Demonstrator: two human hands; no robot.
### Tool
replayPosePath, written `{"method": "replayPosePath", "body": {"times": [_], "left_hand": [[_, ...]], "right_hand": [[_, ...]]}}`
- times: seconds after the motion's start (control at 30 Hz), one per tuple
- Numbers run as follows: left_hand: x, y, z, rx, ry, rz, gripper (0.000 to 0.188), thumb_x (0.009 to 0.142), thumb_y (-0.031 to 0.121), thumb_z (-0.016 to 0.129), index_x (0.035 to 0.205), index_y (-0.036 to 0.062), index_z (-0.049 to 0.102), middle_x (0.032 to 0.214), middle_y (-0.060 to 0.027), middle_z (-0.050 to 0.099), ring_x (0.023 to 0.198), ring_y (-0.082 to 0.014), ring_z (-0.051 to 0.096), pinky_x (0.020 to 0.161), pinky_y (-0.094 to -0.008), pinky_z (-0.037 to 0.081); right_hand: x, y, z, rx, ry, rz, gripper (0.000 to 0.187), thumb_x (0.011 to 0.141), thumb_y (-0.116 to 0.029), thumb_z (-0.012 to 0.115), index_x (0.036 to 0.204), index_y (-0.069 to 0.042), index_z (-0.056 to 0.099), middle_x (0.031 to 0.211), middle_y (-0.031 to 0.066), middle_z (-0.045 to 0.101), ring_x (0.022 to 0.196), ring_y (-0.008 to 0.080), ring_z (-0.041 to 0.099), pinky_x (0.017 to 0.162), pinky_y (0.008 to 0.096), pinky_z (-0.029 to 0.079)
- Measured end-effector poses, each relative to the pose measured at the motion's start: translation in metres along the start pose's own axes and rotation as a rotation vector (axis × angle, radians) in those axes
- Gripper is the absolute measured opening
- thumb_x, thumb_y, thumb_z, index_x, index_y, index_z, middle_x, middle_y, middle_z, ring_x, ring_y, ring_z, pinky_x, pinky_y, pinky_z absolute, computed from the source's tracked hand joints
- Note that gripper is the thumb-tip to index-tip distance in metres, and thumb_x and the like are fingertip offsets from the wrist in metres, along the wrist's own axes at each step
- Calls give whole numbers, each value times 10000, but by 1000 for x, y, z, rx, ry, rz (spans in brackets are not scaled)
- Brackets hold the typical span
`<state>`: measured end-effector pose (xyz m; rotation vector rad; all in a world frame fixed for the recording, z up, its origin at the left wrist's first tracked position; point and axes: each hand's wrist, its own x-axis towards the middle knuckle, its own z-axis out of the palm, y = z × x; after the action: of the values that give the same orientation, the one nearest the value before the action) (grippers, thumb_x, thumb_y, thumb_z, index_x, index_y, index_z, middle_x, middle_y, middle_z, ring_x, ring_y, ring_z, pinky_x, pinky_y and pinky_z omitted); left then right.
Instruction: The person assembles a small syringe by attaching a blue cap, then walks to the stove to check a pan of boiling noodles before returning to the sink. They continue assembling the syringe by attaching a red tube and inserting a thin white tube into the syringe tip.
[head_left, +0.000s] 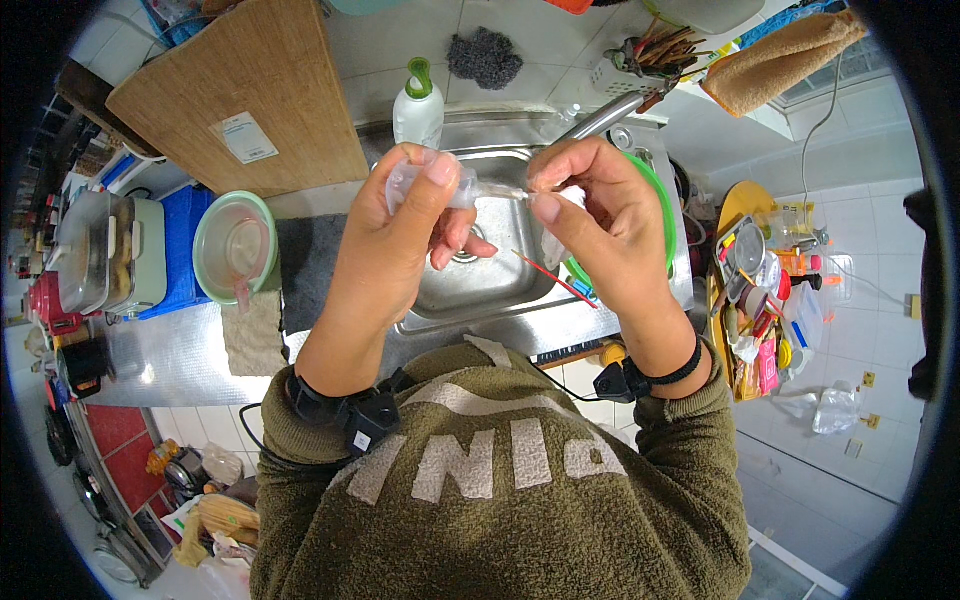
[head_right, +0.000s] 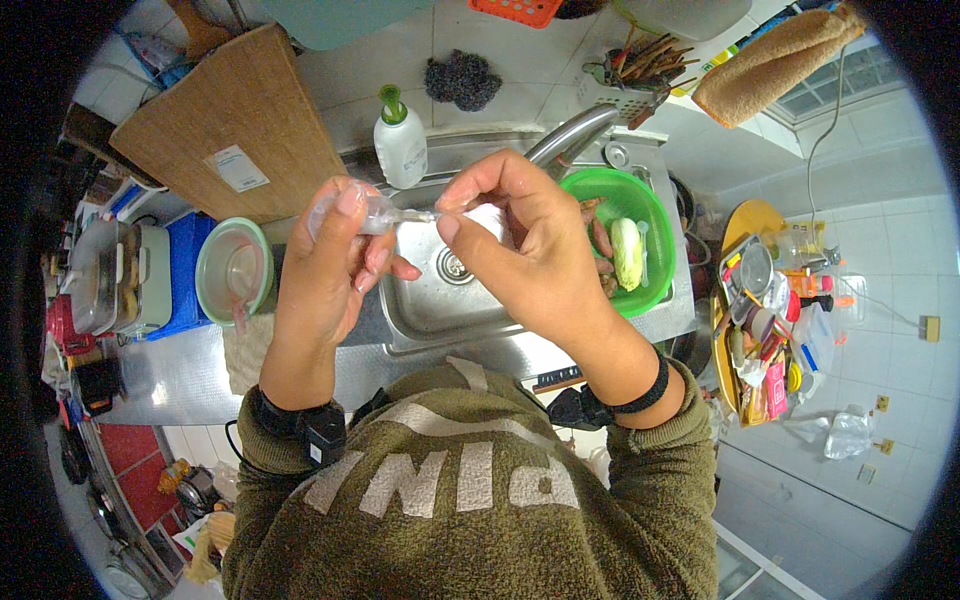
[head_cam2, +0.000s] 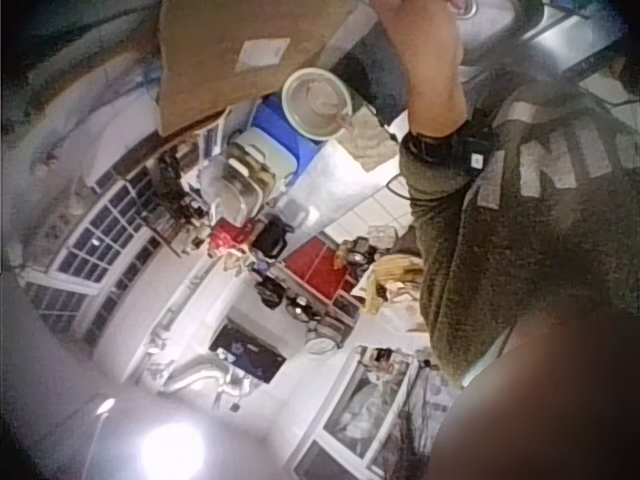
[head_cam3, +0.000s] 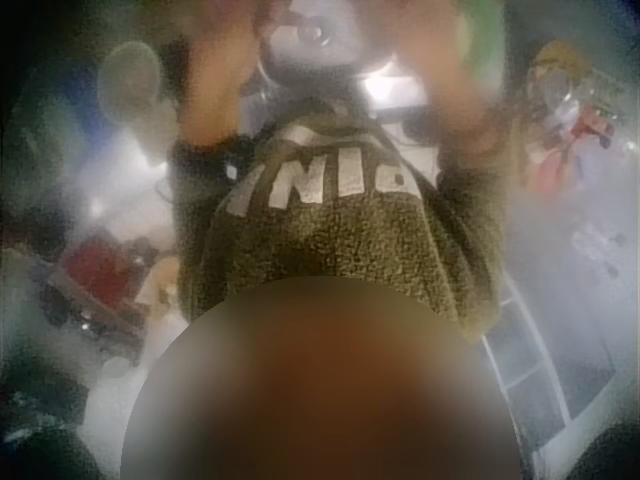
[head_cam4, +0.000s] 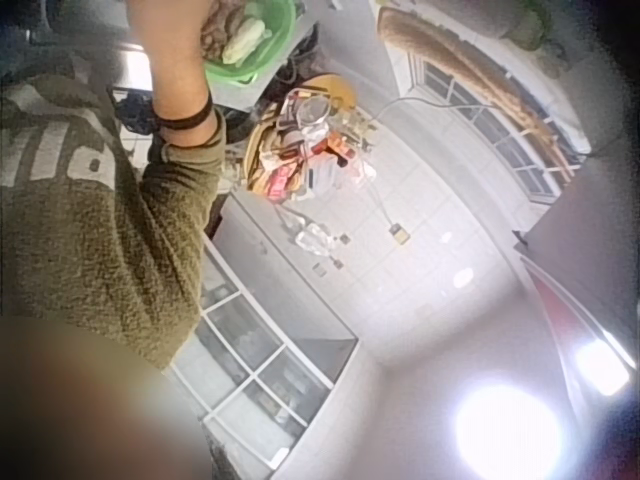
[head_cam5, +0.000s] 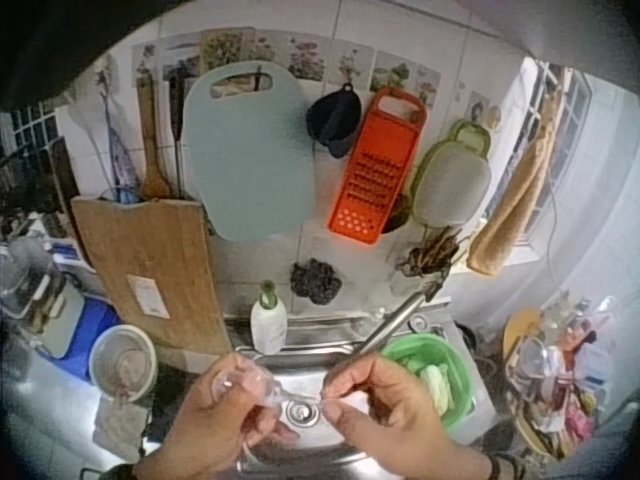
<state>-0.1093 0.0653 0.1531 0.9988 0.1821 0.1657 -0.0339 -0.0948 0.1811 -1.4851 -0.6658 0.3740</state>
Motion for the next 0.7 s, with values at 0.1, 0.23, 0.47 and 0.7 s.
{"method": "replayPosePath", "body": {"times": [0.1,0.23,0.47,0.7], "left_hand": [[0,0,1,13,-8,5,256,940,293,531,915,50,458,573,-10,443,474,-58,380,608,-322,551],[-1,1,1,29,-17,7,258,938,292,536,932,46,455,578,-13,444,480,-60,385,617,-326,554],[-2,-1,4,123,16,46,295,945,345,488,975,52,472,591,-13,433,459,-55,364,555,-290,535],[-1,0,0,58,-14,35,251,936,284,543,946,52,447,596,-14,453,496,-61,399,626,-322,553]], "right_hand": [[0,-2,-1,-16,2,22,133,795,-5,621,894,-13,531,915,62,574,842,113,520,769,239,407],[1,-5,0,-35,19,80,127,790,4,621,879,-12,532,908,66,577,845,119,522,769,237,404],[1,-4,0,33,4,36,136,780,33,619,878,-11,536,915,81,579,871,138,528,781,246,401],[2,-2,1,-41,-42,-165,159,785,77,622,892,-4,537,921,83,573,879,146,531,788,254,411]]}}
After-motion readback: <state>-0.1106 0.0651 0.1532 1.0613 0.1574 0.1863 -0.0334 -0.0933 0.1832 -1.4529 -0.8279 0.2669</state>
